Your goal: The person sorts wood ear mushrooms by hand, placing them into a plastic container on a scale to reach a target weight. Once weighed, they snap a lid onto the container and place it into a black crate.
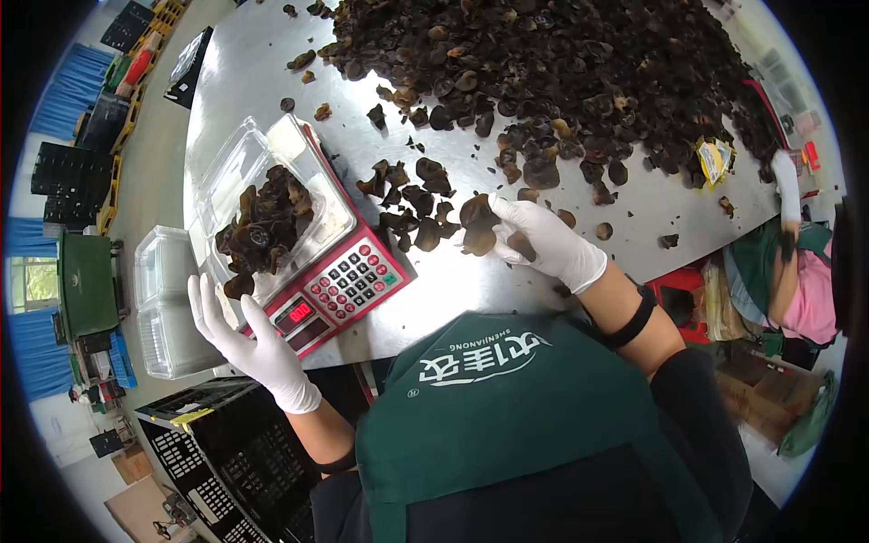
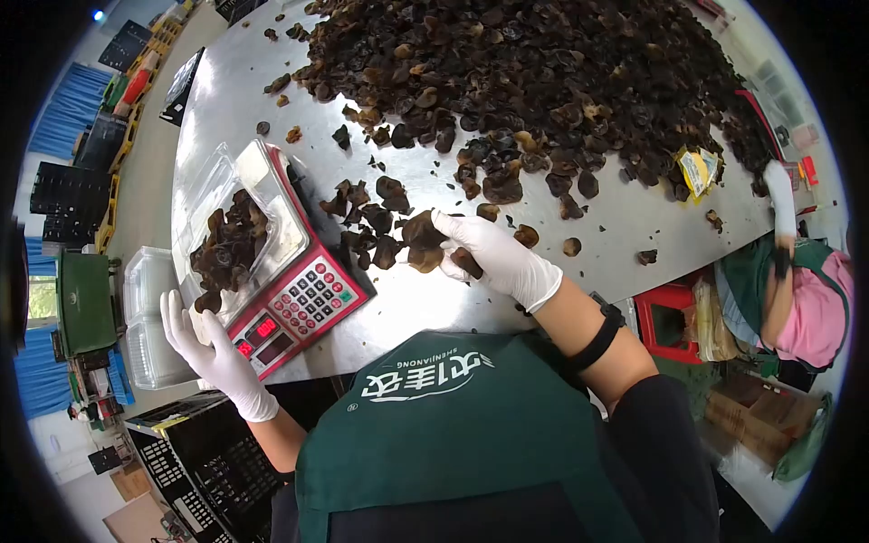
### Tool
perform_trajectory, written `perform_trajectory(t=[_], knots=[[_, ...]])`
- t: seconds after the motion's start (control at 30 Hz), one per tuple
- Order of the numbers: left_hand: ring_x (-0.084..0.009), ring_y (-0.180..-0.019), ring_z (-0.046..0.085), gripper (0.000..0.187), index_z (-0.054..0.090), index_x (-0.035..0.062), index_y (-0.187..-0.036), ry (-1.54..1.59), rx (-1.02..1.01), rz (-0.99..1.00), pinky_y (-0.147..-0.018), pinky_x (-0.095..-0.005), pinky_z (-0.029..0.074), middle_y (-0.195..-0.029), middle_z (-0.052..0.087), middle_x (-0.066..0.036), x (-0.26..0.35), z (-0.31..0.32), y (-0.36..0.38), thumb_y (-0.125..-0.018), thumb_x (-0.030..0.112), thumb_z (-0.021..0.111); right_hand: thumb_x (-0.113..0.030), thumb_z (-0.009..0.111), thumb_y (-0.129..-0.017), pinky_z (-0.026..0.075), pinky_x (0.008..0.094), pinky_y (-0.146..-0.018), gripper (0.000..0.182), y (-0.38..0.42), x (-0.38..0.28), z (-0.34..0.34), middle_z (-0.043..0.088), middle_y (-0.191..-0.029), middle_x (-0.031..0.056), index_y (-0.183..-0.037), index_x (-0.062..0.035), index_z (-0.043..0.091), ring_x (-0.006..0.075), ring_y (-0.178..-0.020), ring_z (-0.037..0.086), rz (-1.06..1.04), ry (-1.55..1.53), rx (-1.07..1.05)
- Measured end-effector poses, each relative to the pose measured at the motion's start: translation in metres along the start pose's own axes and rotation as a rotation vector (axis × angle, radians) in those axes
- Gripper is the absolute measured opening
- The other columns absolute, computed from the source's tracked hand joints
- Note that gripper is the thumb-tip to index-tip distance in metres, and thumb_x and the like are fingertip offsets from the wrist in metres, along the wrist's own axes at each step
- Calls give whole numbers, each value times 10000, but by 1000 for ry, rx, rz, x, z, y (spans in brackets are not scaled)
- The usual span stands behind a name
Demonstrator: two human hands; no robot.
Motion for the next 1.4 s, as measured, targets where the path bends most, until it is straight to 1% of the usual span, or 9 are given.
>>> perform_trajectory(t=[0.37,0.5,0.57,0.7,0.9,0.97,1.1,1.23,1.4], knots=[[-293,-1299,515,445,553,-36,-1340,84,9,-52,-1094,-415,409,-1429,499,-187,-26,-13,6,-897,-82,532,-363,373,-1086,365,186,-529,431,-40,-2,38,693,-908,114,-1179,-12,606,52,-480,377,43,-238,-80],[-164,-801,675,496,541,-34,-1378,330,-258,-21,-739,-292,550,-995,706,-112,22,23,19,-890,-52,626,-371,409,-1073,292,210,-457,406,-50,-16,80,660,-852,86,-1178,-37,616,70,-519,421,2,-118,-166],[-97,-749,667,794,271,31,-1561,680,-519,-443,-646,-223,537,-967,715,-89,25,65,38,-896,52,704,-366,412,-1072,321,226,-479,418,-45,-38,121,650,-854,52,-1197,-22,615,74,-524,413,-32,56,-164],[-59,-764,650,840,218,63,-1583,835,-452,-549,-677,-188,522,-1066,710,-84,12,80,42,-906,65,715,-283,458,-1072,384,215,-502,349,-44,-47,165,609,-786,9,-1166,-5,648,51,-555,504,-53,228,-111],[-109,-792,665,231,675,-20,-1130,818,-120,-514,-728,-247,552,-1008,702,-91,-39,15,43,-908,-80,655,-216,613,-977,456,243,-577,258,-79,-124,207,648,-772,42,-1119,-14,688,80,-634,584,-469,698,-18],[-102,-770,654,247,674,-20,-1127,726,-53,-545,-715,-248,542,-991,698,-88,-63,-5,56,-893,-96,662,-231,654,-937,505,296,-652,294,-91,-142,231,692,-891,109,-1143,-24,687,196,-699,645,-923,965,17],[-96,-757,644,226,690,-22,-1077,725,20,-568,-707,-244,526,-963,705,-84,-72,-26,67,-867,-105,684,-150,718,-827,472,387,-960,405,-125,-104,249,634,-1232,123,-1213,-47,655,324,-1091,593,-1110,1418,-85],[-105,-743,651,229,711,0,-1020,485,-214,-459,-712,-239,521,-902,722,-83,-41,-13,65,-813,-97,727,-23,753,-726,495,408,-935,483,-42,-127,253,648,-1214,138,-1201,-53,666,312,-1081,610,-1316,1265,-69],[-143,-792,684,502,583,46,-1254,751,-639,-302,-735,-258,540,-958,712,-83,24,55,82,-795,-77,745,-222,778,-849,564,334,-777,566,-11,-34,199,690,-995,101,-1359,-75,581,202,-837,709,-497,1218,-372]])
Point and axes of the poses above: each hand's wrist, its own y-axis away from the middle knuckle, its own z-axis out of the palm, x = y × z, the point moved 10 cm from there along -y, towards the middle knuckle
